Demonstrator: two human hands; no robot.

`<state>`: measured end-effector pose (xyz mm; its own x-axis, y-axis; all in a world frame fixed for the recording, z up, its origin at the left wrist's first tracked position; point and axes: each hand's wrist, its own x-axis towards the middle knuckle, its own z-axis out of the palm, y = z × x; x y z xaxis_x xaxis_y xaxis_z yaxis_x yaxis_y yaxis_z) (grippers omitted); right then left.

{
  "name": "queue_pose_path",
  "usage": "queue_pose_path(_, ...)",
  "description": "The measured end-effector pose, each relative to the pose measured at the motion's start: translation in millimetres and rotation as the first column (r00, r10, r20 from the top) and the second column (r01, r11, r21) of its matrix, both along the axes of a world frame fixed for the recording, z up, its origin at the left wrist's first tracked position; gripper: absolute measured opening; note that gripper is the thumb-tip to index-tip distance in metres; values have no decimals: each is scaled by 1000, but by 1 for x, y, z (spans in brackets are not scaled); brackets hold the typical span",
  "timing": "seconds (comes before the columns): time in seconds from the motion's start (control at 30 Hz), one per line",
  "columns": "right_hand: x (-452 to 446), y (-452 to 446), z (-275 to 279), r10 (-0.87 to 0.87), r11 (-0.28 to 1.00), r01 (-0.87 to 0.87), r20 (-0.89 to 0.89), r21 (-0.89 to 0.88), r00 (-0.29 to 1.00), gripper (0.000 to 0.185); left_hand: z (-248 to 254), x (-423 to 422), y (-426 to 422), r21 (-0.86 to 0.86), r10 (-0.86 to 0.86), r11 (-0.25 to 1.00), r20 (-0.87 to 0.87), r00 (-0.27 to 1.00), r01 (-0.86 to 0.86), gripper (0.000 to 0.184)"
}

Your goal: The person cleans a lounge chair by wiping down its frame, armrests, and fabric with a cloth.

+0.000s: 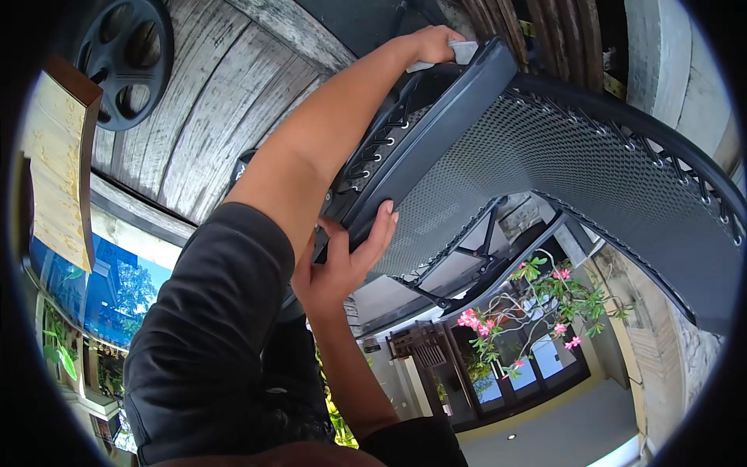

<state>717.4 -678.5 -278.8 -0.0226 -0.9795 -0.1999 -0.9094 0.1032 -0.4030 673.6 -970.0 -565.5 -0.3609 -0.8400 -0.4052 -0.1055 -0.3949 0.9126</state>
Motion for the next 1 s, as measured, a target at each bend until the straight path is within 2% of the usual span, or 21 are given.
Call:
queue_pose_path(0.13,2,1,-3,-22,1000,22,24,-20,999,19,11,15,6,13,64,998,109,992,-66,45)
queue_pose_path(0.23,1,2,-3,5,1000,-5,-27,-11,1000,18,20,23,11,81,72,993,131,989,-83,47)
queue_pose_path(0.33,4,-1,0,36,998,-36,1,-51,999,16,26,36,18,-41,138,990,237,962,-132,36)
queue_pose_path(0.43,1,1,-3,52,997,-52,-18,-57,999,16,30,68,22,-210,15,976,318,948,55,35)
queue_pose_path(0.53,5,1,-3,39,997,-40,-17,-66,999,15,39,105,51,-168,-69,981,169,983,97,32)
queue_pose_path(0.6,6,0,-1,46,997,-47,-23,-67,999,14,49,130,94,-228,-45,970,161,986,82,30)
queue_pose_path(0.67,7,1,-2,47,996,-50,-37,-74,998,14,47,140,154,-182,-23,982,145,989,50,35)
queue_pose_path(0.73,7,2,-3,51,995,-53,-31,-87,998,15,65,142,212,-157,115,981,24,993,-109,38)
queue_pose_path(0.8,6,3,-4,72,991,-74,-21,-109,997,15,93,133,259,89,318,948,-175,932,-307,41)
queue_pose_path(0.87,4,4,-6,70,992,-70,-3,-107,998,15,124,136,288,208,363,925,-246,899,-317,42)
queue_pose_path(0.93,5,5,-5,70,992,-70,0,-106,998,14,150,148,302,238,336,930,-239,911,-281,42)
queue_pose_path(1.0,5,5,-5,72,991,-72,-1,-114,997,13,147,141,318,83,365,931,-218,905,-355,40)
